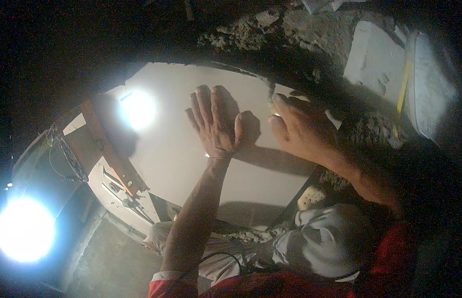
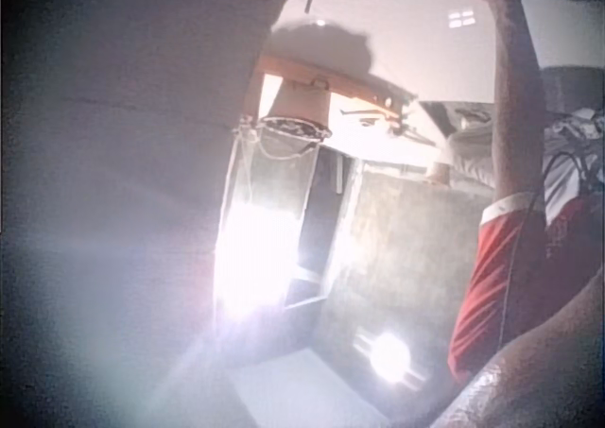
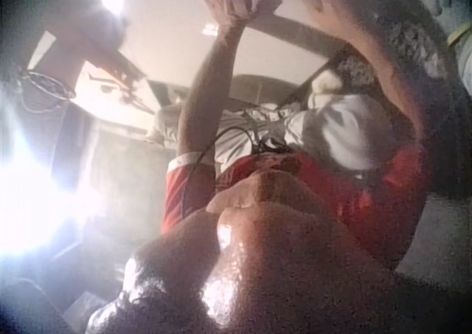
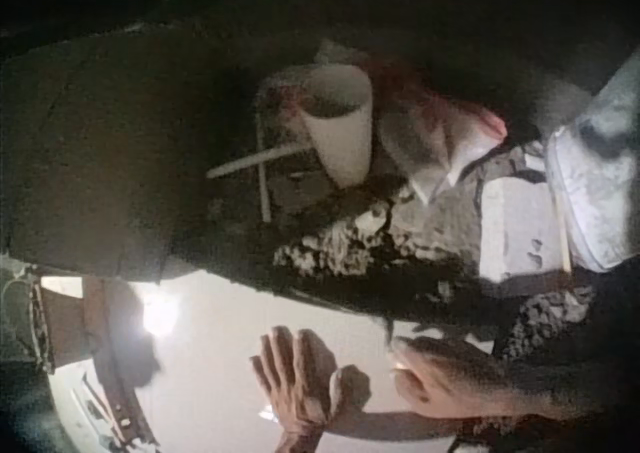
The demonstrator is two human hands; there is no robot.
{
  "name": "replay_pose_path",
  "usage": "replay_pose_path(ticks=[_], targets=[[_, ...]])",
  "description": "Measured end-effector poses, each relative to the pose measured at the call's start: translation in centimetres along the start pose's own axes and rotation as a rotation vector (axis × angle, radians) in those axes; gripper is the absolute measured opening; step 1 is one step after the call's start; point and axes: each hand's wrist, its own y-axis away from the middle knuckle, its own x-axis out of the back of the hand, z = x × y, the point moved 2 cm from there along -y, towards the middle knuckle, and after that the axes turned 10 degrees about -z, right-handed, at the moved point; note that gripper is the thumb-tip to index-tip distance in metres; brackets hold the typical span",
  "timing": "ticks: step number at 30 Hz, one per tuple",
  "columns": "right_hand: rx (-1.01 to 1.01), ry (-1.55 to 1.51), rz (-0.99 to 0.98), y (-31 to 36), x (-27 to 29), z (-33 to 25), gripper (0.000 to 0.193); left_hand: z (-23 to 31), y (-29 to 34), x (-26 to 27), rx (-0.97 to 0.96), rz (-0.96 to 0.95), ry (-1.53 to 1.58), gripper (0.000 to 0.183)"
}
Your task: The person places a large white tile onto a bed of wet cement, presses it down, and uses a rubber mallet to tap it into place. They then remove the tile, scrape and level the cement with a trowel, and measure the area with a tape measure.
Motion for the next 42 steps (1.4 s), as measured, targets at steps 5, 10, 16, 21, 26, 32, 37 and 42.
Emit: replay_pose_path(ticks=[5, 10, 16, 21, 26, 32, 37, 42], targets=[[-0.044, -0.137, 0.045, 2.3, 0.5, 0.1, 0.046, 0.0, 0.1, 0.0, 0.009, -0.009, 0.009, 0.090], [0.077, 0.010, 0.080, 2.4, -1.0, 1.3, 0.049, 0.2, 0.0, 0.2, -0.009, 0.008, -0.042, 0.085], [-0.076, -0.056, 0.112, 5.3, 1.2, 3.3, 0.049, 0.1, -0.1, -0.1, -0.004, 0.023, -0.042, 0.086], [0.022, 0.014, 0.086, 6.1, 0.8, 2.6, 0.051, 0.1, 0.0, -0.1, -0.005, 0.011, -0.062, 0.085], [-0.013, -0.085, 0.067, 5.2, 0.3, 3.8, 0.049, 0.0, 0.0, -0.3, -0.009, 0.024, -0.058, 0.085], [0.028, -0.082, 0.038, 3.3, 2.0, 4.4, 0.052, -0.2, 0.0, -0.4, 0.015, 0.035, -0.041, 0.088], [0.051, -0.051, -0.066, -0.6, 3.2, 2.7, 0.051, -0.2, -0.1, -0.4, -0.003, 0.034, -0.037, 0.089], [0.013, -0.152, -0.207, -3.9, 4.3, 1.9, 0.048, -0.3, -0.1, -0.3, 0.001, 0.019, -0.041, 0.091]])
